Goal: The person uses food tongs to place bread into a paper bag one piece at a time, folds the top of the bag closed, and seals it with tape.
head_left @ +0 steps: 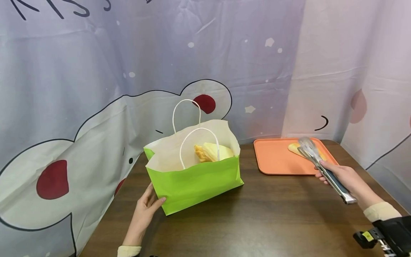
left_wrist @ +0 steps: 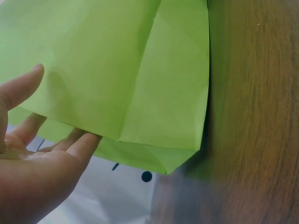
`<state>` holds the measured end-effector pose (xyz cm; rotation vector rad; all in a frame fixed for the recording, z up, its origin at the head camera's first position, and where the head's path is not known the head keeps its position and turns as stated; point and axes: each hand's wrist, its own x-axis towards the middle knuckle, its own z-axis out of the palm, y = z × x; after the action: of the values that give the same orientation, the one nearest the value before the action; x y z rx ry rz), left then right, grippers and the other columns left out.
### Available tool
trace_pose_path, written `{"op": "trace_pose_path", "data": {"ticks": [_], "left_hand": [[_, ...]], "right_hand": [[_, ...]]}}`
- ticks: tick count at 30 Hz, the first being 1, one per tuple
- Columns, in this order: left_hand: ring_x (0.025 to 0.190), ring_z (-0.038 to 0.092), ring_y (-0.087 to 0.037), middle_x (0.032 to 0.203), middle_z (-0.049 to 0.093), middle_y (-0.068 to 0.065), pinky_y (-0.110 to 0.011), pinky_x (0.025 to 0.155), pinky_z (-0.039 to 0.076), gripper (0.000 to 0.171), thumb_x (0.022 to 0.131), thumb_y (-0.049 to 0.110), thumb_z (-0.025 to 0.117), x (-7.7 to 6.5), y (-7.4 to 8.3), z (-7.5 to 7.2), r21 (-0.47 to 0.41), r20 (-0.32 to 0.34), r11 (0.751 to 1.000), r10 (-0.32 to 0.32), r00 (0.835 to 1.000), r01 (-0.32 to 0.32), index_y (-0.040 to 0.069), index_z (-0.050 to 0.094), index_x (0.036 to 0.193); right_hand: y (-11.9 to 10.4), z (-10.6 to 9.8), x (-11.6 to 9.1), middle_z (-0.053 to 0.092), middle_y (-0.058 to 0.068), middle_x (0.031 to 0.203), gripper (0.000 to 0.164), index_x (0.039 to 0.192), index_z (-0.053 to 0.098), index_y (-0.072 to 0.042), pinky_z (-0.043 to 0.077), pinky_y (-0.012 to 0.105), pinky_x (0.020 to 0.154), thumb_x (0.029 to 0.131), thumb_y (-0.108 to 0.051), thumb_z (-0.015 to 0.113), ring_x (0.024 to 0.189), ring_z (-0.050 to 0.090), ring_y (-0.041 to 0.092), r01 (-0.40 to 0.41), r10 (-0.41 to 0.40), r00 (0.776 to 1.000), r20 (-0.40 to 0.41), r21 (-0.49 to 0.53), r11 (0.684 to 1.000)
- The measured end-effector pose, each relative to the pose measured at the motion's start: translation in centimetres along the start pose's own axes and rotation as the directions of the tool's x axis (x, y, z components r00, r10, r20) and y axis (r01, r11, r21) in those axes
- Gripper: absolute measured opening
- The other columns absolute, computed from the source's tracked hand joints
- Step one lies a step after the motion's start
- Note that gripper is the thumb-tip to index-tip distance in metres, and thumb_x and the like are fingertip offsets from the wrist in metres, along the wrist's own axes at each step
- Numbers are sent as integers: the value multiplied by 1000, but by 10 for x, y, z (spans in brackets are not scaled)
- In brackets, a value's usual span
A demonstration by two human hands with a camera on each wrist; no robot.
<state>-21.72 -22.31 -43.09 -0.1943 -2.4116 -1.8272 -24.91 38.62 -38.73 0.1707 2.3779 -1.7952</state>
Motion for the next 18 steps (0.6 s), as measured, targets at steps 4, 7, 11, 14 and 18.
{"op": "trace_pose_path", "data": {"ticks": [4,7,11,14,18], "left_hand": [[150,18,-48,167,10,-17,-4,100,32,78,96,10,65,0,-2,0,-10,1,1000,6,1000,-6,1,19,159],[150,18,-49,167,10,-18,-2,99,32,78,96,9,65,1,-3,-1,-10,-1,1000,10,1000,-10,1,19,159],[150,18,-49,167,10,-18,-16,107,33,78,96,10,65,0,-3,-1,-4,-1,1000,5,1000,-5,1,19,159],[149,18,-49,167,10,-18,-17,106,35,78,96,10,65,1,-2,-1,-12,-3,1000,1,1000,-1,1,19,159],[148,19,-51,167,9,-20,-3,96,35,78,95,8,65,1,-2,0,-30,-8,1000,9,1000,-9,0,20,158]], "right_hand": [[11,-9,1,75,-11,80,41,93,67,-19,60,24,67,105,-47,41,71,70,1,-84,83,995,51,21,996],[22,-17,4,76,-9,82,43,90,69,-23,60,24,67,107,-46,37,72,71,2,-133,122,985,122,79,988],[36,-27,9,77,-7,86,50,89,73,-25,60,22,68,108,-42,30,76,72,2,-169,109,956,273,205,964],[46,-33,15,78,-5,91,57,94,75,-22,60,20,71,109,-40,24,79,73,2,-209,69,911,406,312,927],[55,-37,23,78,-3,96,63,99,76,-17,59,18,74,109,-39,18,84,73,3,-263,11,858,513,421,868]]}}
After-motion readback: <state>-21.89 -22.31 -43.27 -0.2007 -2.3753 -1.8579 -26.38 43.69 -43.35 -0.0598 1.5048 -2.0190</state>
